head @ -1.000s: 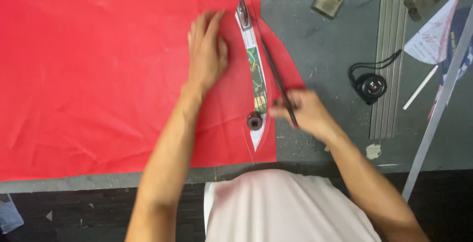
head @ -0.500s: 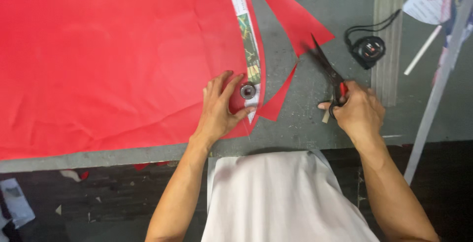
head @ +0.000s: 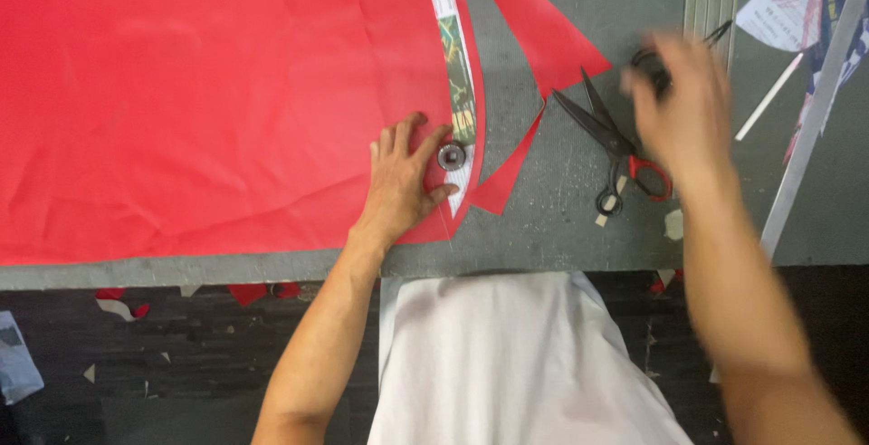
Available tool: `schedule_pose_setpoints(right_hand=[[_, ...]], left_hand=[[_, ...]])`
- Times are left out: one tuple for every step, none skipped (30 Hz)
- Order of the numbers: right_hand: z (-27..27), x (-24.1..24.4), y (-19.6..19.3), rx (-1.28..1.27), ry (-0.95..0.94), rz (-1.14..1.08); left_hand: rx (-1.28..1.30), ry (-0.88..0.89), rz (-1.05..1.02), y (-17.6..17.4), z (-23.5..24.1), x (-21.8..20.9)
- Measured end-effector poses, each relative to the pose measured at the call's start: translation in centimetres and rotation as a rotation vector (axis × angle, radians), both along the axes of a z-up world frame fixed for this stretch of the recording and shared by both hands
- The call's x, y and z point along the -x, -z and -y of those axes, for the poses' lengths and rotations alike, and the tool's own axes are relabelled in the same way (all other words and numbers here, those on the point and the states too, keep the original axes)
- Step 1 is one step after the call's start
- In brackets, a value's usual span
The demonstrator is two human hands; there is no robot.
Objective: The person uses a ruler and pencil to mark a straight line on a large red sheet of paper, then cuts along the line with scissors. They repeat the process to cut a second piece, using padlocks to hold the template in place while cutting.
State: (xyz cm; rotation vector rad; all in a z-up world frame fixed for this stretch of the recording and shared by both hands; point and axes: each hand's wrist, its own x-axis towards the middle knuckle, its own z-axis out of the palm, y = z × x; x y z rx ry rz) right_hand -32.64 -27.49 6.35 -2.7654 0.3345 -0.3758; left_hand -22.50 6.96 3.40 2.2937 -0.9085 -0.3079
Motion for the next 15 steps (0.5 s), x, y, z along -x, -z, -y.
schedule_pose_setpoints(right_hand=[[1.6,-2.0,1.1,0.045,-0.116,0.082],[3.2,-4.0,2.5,0.099,-0.232,0.183],[5.1,-6.7,4.1,0.161,-0.235,0.163],[7.1,-9.2,5.6,0.226,-0.237,0.145],[9.1,-11.3,7.2,0.296,-0.127,0.003],[11.5,-12.2,8.3,0.346,-0.063,-0.129],[14.1,-12.0,9.1,0.357,-0.03,-0.229],[17.2,-11.8,9.1,0.369,-0.004,-0.305],[20.0,-11.1,8.9,0.382,-0.009,-0.308],[22.3,-10.8,8.8,0.391,-0.033,-0.301],[24.3,-10.2,8.5,0.403,-0.063,-0.282],[25.8,-10.0,8.6,0.402,-0.104,-0.251],[26.9,-9.9,8.6,0.391,-0.138,-0.229],[28.1,-9.6,8.5,0.384,-0.179,-0.207],[29.1,-9.0,8.3,0.374,-0.218,-0.179]], left_hand=[[-0.016,0.0,-0.004,-0.1,0.1,0.1],[-0.017,-0.001,-0.005,-0.2,0.1,0.1],[-0.019,-0.001,-0.007,-0.4,0.1,0.1],[-0.018,0.0,-0.008,-0.5,0.2,0.1],[-0.027,-0.009,-0.011,-0.8,0.2,0.2],[-0.033,-0.012,-0.018,-0.9,0.4,0.1],[-0.039,-0.014,-0.024,-1.0,0.4,0.1],[-0.033,-0.016,-0.025,-1.2,0.6,0.1],[-0.026,-0.017,-0.026,-1.3,0.8,0.1],[-0.028,-0.034,-0.028,-1.3,0.6,0.2],[-0.012,-0.029,-0.018,-1.2,0.5,0.2],[0.0,-0.028,-0.011,-1.1,0.4,0.3],[0.012,-0.026,-0.004,-1.0,0.1,0.3],[0.017,-0.029,-0.007,-0.8,0.2,0.3],[0.022,-0.031,-0.011,-0.6,0.2,0.2]])
